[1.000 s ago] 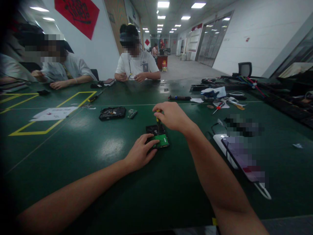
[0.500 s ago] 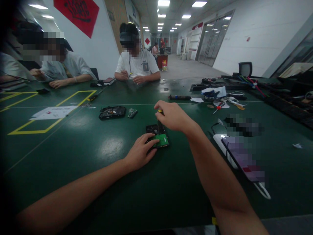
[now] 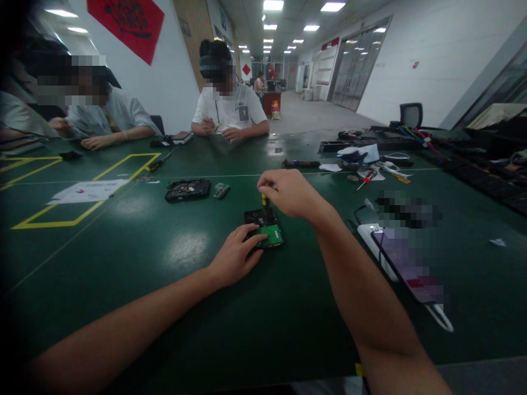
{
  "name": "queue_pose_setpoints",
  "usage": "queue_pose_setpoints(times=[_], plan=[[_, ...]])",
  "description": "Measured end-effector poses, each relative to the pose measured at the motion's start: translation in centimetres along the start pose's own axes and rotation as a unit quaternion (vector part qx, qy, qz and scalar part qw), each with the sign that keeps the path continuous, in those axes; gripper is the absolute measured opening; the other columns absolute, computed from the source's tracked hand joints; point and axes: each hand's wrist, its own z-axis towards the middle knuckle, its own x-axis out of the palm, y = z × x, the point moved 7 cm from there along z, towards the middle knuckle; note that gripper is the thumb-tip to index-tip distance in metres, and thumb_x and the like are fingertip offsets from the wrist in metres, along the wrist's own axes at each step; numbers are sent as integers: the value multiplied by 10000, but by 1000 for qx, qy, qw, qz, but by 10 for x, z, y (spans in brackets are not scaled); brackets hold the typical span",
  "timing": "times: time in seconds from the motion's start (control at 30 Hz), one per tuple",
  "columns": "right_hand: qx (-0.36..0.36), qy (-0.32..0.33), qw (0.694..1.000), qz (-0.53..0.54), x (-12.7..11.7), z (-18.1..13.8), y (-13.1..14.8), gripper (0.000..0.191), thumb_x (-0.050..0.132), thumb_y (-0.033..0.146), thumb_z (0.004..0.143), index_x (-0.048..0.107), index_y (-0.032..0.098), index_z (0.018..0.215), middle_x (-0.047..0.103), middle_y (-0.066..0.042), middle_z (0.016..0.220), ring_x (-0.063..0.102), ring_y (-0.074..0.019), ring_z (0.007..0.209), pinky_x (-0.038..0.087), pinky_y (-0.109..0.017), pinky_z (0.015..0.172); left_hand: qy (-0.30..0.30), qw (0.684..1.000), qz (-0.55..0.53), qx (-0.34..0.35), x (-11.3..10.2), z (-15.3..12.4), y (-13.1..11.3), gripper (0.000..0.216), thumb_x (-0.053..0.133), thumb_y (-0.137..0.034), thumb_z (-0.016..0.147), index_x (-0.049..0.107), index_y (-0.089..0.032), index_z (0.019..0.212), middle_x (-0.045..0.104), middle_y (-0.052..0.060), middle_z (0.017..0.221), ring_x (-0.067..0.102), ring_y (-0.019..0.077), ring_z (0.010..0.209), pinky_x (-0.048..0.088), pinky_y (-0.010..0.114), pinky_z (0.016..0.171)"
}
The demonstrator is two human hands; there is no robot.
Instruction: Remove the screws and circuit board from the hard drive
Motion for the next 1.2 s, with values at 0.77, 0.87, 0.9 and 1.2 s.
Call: queue_pose_setpoints(times=[0.77, 0.87, 0.9, 1.2], plan=[[18, -19, 999, 29, 2, 0, -3, 124, 643, 275, 939, 731, 194, 971, 758, -39, 878, 684, -187, 761, 457, -305, 738, -1, 1000, 10, 7, 2, 0, -1, 406, 611, -280, 980, 612, -221, 1381, 494, 154, 1468, 473, 348, 1387, 457, 568, 1146], [11, -23, 999, 22, 6, 0, 0, 189, 615, 233, 933, 716, 178, 1083, 750, -48, 889, 674, -196, 781, 448, -312, 751, -6, 1000, 10, 7, 2, 0, -1, 399, 616, -274, 974, 616, -227, 1371, 499, 148, 1463, 483, 346, 1378, 464, 571, 1141], [13, -24, 1000, 13, 6, 0, 0, 209, 614, 226, 926, 710, 171, 1104, 746, -52, 882, 669, -199, 780, 445, -315, 749, -8, 1000, 9, 7, 1, 0, -1, 397, 615, -273, 974, 615, -230, 1369, 500, 146, 1463, 485, 346, 1377, 466, 573, 1138], [9, -1, 999, 33, 5, 1, -4, 141, 634, 316, 960, 724, 207, 947, 748, -37, 883, 654, -180, 750, 434, -306, 735, -2, 1000, 2, 5, 0, 0, -1, 407, 608, -272, 977, 609, -228, 1381, 499, 145, 1465, 479, 342, 1385, 462, 562, 1145]])
